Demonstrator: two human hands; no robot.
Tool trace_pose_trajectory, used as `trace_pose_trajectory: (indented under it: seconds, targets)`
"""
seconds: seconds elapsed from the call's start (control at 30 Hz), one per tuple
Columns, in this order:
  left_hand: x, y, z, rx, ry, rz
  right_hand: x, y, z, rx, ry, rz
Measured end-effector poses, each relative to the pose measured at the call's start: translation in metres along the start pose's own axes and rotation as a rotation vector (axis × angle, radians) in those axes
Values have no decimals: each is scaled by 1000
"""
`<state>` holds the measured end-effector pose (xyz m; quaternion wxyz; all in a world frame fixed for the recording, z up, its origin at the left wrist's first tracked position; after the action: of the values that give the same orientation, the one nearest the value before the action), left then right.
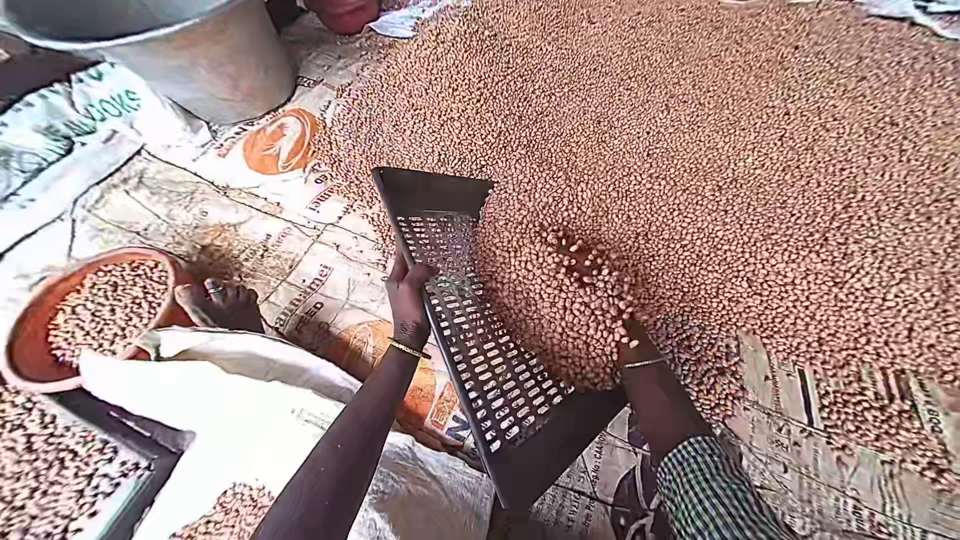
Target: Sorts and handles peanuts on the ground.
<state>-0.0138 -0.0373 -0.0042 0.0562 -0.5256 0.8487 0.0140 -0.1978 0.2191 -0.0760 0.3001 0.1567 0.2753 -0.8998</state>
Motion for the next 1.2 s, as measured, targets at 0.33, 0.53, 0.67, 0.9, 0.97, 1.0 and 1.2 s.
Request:
trace_pose_trajectory:
  seconds: [0.33, 0.53, 0.67, 0.9, 0.97, 1.0, 1.2]
  targets:
    - [-70, -65, 73, 231, -221, 100, 29, 109, 27, -935, -948, 410]
    - [-214, -242, 44, 699, 108, -115, 16, 95, 48, -1239, -590, 608]
    - [-459, -425, 62, 899, -391, -779, -67, 99, 78, -1085, -654, 552]
    - [-691, -376, 171, 564, -955, -1041, -249, 117, -61, -723, 90, 1016]
    - [-670, -353, 170, 562, -835, -1072, -265, 129, -89, -269, 34, 851]
    - [-656, -343, 164, 520, -727, -1102, -268, 135, -89, -90, -74, 840]
    - [-635, -330, 142, 10, -262, -1335, -249, 185, -33, 797, -57, 797]
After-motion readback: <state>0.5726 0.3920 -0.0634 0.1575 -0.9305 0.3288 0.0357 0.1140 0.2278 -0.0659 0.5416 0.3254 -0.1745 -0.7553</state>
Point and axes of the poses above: each hand's wrist, its own x-axis towards the middle knuckle, its own y-axis out of the palm, z = x × y, the point moved 4 cm from there along x, towards the middle knuckle, and after that the axes turned 6 degrees about z, right-handed, at the moved point
